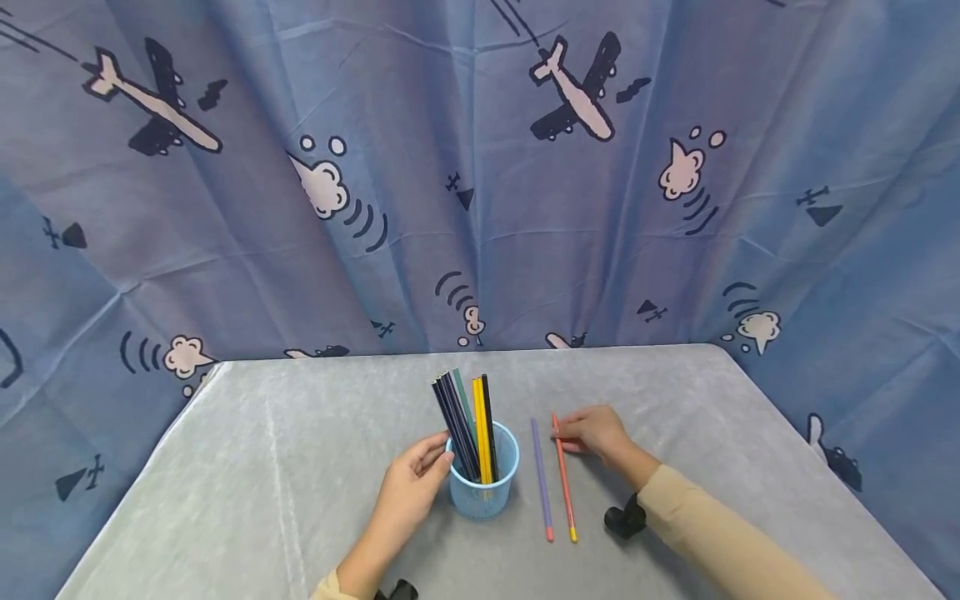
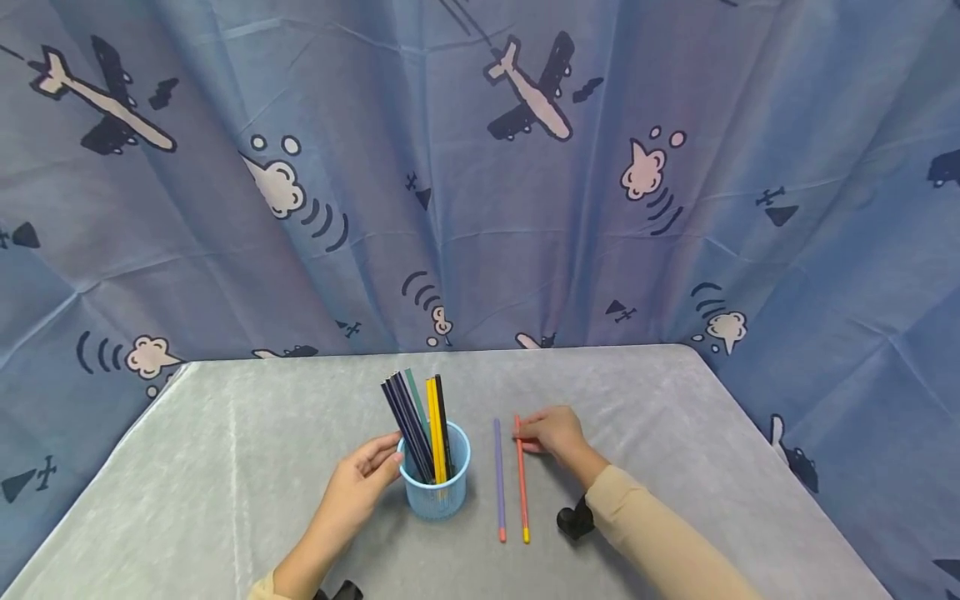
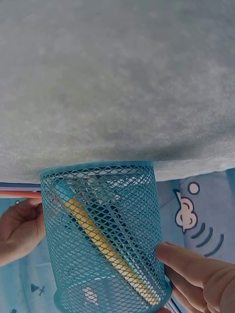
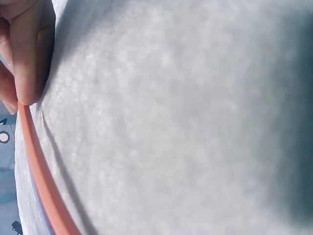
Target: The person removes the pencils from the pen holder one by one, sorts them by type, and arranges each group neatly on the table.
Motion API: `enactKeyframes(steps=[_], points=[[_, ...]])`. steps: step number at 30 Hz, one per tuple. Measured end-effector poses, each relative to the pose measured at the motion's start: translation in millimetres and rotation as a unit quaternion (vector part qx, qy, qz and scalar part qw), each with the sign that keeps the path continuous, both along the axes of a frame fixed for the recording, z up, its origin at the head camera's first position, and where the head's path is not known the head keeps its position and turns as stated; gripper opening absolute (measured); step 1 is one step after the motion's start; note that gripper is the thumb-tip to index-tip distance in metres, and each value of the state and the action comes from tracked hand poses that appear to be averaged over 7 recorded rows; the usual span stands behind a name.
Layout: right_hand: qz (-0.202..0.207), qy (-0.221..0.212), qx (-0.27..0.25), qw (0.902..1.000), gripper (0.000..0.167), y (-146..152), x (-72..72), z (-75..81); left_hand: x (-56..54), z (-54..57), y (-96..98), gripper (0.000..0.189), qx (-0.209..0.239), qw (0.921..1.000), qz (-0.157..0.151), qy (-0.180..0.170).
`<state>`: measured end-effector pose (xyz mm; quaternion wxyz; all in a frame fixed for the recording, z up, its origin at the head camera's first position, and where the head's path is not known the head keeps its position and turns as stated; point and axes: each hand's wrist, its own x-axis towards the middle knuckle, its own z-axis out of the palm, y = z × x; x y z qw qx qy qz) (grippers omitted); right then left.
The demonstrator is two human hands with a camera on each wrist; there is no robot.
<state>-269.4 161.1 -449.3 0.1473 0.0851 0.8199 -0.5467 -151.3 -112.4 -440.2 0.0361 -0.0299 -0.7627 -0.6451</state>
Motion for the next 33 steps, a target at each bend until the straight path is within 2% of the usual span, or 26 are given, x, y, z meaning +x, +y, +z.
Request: enactKeyframes(steps=[18, 33], points=[[-0.011, -0.016, 0.028, 0.9994, 0.019, -4.8, -0.6, -0.1, 1.4, -1.0, 0.9, 0.042, -0.004, 1.0, -0.002, 0.001], [-0.019, 0.0, 0.073, 0.9972, 0.018, -8.5, -5.2, -2.4, 0.9, 0.3, 1.9, 0.041, 0.001, 1.0, 0.001, 0.0]])
